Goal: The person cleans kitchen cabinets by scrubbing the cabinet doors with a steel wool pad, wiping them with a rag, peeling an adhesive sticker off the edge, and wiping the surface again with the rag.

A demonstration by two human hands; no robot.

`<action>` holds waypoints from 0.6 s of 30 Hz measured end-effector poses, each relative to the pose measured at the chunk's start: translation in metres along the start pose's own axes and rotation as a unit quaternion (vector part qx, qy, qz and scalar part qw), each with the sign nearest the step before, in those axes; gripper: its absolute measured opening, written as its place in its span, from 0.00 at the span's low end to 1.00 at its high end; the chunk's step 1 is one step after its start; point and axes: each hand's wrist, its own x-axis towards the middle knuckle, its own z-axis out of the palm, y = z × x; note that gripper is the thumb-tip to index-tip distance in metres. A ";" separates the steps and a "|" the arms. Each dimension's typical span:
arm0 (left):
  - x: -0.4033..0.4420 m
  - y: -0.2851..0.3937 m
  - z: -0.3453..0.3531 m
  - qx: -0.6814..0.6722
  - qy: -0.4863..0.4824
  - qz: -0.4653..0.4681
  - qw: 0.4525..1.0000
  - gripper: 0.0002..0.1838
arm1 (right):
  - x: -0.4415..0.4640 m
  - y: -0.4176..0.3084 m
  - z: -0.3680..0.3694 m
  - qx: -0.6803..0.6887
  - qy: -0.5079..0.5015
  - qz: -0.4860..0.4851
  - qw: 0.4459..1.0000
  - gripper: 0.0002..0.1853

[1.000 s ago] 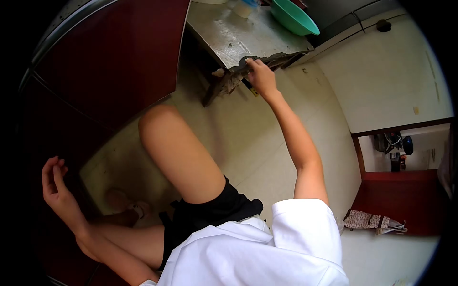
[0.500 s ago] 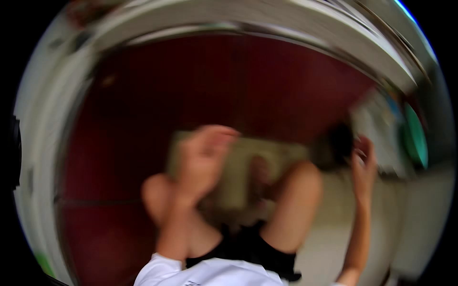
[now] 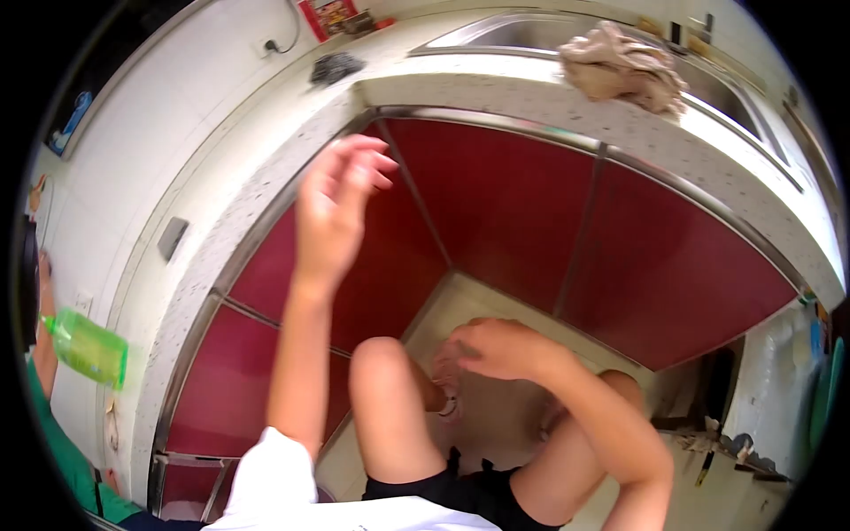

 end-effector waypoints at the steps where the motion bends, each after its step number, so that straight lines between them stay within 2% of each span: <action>1: 0.016 0.006 -0.003 0.041 0.011 0.002 0.999 0.11 | 0.003 -0.004 0.000 0.013 -0.053 0.013 0.998 0.20; 2: 0.032 0.011 0.001 0.047 0.032 0.042 0.998 0.09 | 0.005 -0.009 0.000 0.016 -0.050 0.025 0.998 0.20; 4: 0.058 0.038 0.017 0.058 -0.016 0.071 0.996 0.12 | 0.008 -0.012 -0.001 0.005 0.008 -0.011 1.000 0.20; 5: 0.071 0.054 0.036 0.090 -0.035 0.116 0.989 0.14 | 0.009 -0.007 -0.002 0.010 0.017 0.000 1.000 0.20; 6: 0.090 0.059 0.060 0.116 -0.054 0.203 0.971 0.18 | 0.011 -0.003 0.000 0.015 0.008 -0.004 1.000 0.20; 7: 0.110 0.061 0.093 0.106 -0.032 0.330 0.938 0.17 | 0.012 0.002 0.002 0.017 -0.004 -0.005 1.000 0.21; 8: 0.105 0.078 0.121 0.190 -0.003 0.354 0.916 0.12 | 0.014 0.007 0.002 0.013 -0.006 0.007 1.000 0.21; 10: 0.113 0.065 0.186 0.249 0.074 0.388 0.884 0.12 | 0.011 0.021 0.002 0.010 -0.005 0.048 0.999 0.21; 11: 0.127 0.036 0.218 0.229 0.118 0.401 0.879 0.17 | 0.006 0.031 0.004 0.003 -0.018 0.060 0.998 0.21; 12: 0.124 0.041 0.219 0.228 0.129 0.390 0.883 0.17 | 0.004 0.040 0.008 -0.009 0.053 0.028 0.998 0.21; 13: 0.119 0.049 0.213 0.202 0.068 0.345 0.914 0.18 | 0.005 0.044 0.013 -0.013 0.124 -0.012 0.992 0.21; 14: 0.113 0.054 0.207 0.175 0.001 0.297 0.939 0.19 | 0.000 0.039 0.007 0.039 0.119 0.017 0.992 0.21; 15: 0.107 0.057 0.201 0.184 0.001 0.287 0.940 0.19 | -0.007 0.038 -0.001 0.092 0.114 0.046 0.988 0.22; 17: 0.098 0.061 0.185 0.067 0.043 0.269 0.960 0.19 | -0.020 0.047 -0.009 0.056 0.179 0.059 0.981 0.21; 18: 0.083 0.068 0.169 0.075 0.045 0.259 0.962 0.19 | -0.030 0.040 -0.021 0.083 0.204 0.090 0.971 0.19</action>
